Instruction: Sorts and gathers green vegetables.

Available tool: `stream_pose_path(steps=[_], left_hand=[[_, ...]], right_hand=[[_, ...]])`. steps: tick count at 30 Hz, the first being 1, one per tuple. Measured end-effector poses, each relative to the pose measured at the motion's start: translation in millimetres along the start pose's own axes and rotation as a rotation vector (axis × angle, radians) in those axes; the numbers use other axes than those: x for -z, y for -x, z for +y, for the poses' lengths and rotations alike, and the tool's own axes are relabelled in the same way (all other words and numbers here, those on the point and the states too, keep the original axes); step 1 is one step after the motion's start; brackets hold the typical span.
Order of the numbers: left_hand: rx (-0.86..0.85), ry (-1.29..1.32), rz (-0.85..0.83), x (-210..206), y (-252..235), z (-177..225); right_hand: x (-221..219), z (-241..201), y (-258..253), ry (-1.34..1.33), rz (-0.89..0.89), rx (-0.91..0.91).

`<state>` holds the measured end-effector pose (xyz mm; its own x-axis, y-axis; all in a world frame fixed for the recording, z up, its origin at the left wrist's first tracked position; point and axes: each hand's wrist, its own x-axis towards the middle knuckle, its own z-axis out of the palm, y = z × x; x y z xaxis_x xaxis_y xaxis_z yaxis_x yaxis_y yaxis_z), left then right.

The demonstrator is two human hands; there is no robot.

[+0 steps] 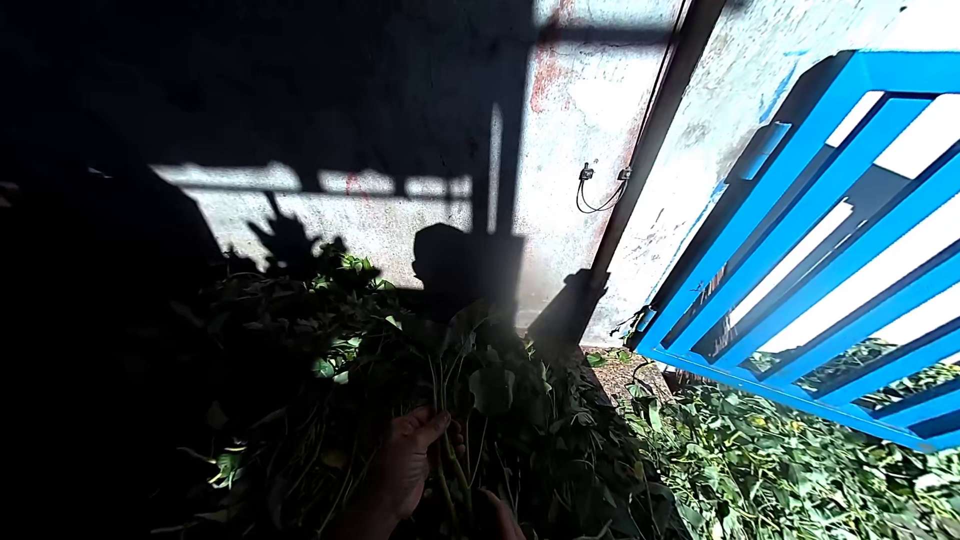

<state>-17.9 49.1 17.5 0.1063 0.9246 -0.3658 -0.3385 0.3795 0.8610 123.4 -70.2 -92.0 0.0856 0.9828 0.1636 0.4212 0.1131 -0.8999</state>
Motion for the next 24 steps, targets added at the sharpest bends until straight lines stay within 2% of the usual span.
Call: stream_pose_path(steps=[6, 14, 19, 22, 24], left_hand=[[-0.010, -0.045, -0.142, -0.5, 3.2, -0.8], [-0.028, -0.005, -0.140, 1.4, 0.3, 0.0], [-0.007, 0.043, -0.038, 0.9, -2.2, -0.7], [-0.045, 0.107, 0.116, -2.9, -5.0, 0.9], [-0.134, 0.127, 0.277, 1.7, -11.5, 8.7]], right_hand=[[15.0, -34.5, -44.5, -0.768, -0.048, -0.401], [19.2, -31.8, -65.2, -1.213, 0.083, -0.627], [26.3, -20.8, -73.0, -1.629, 0.188, -0.597], [34.2, -12.8, -66.0, -1.739, 0.056, -0.493], [39.7, -4.3, -51.1, -1.681, -0.037, -0.522]])
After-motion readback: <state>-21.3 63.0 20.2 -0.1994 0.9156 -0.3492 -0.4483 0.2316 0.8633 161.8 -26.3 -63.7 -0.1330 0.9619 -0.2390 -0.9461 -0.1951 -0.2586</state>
